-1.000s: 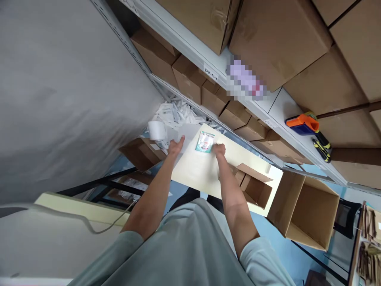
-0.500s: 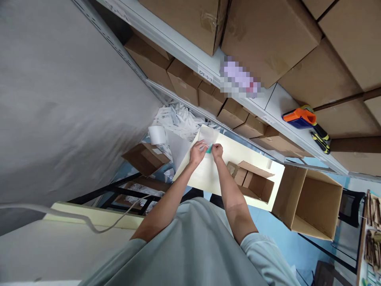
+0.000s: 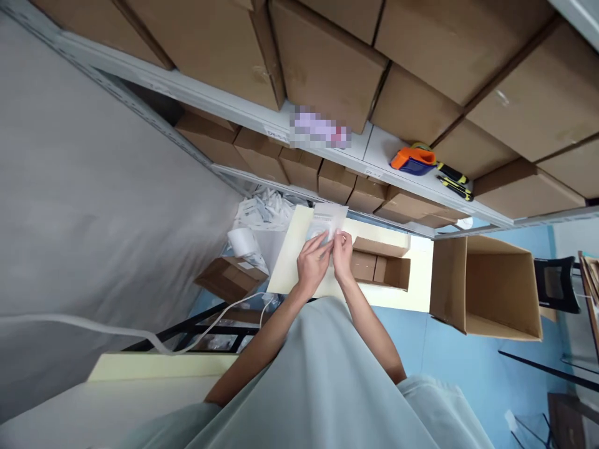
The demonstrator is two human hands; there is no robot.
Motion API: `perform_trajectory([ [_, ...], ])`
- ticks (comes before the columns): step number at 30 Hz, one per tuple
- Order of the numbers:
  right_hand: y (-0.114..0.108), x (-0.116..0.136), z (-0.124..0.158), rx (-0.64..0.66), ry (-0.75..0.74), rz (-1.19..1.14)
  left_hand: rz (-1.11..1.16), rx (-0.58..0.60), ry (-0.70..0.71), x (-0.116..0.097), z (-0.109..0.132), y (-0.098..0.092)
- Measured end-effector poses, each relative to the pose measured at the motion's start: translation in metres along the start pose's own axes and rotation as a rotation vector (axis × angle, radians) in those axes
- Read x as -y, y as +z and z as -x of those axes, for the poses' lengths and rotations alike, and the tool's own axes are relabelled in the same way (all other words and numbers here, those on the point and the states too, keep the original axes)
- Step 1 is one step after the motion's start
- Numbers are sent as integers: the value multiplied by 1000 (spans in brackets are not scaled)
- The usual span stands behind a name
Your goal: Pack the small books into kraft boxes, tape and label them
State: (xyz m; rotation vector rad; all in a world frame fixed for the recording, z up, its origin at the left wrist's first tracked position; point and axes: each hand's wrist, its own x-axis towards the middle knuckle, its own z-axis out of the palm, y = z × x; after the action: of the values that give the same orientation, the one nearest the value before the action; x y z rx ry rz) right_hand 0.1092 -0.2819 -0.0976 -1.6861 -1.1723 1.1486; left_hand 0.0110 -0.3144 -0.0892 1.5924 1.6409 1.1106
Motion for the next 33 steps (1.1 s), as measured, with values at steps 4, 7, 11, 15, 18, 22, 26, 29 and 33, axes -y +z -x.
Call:
perform_trajectory([
  [4, -58, 9, 30, -155, 39, -283, -19, 107, 168, -51, 28, 14],
  [7, -104, -1, 41, -277, 57, -285, 81, 311, 247, -76, 36, 21],
  [11, -153, -25, 50, -363, 110, -297, 207, 541, 189, -97, 27, 35],
  [15, -188, -36, 59, -328, 122, -279, 200, 549, 156, -115, 12, 54],
  [18, -217, -32, 64, -212, 67, -227, 110, 428, 196, -126, -3, 62],
  [22, -259, -14, 59, 23, -65, -118, 66, 511, 219, -137, -31, 67],
  [26, -293, 5, 43, 234, -173, 67, 145, 720, 131, -144, -50, 70],
  [29, -307, 14, 29, 313, -227, 162, 148, 755, 110, -151, -48, 72],
  [33, -317, 20, 14, 343, -305, 252, 181, 658, 148, -159, -32, 77],
])
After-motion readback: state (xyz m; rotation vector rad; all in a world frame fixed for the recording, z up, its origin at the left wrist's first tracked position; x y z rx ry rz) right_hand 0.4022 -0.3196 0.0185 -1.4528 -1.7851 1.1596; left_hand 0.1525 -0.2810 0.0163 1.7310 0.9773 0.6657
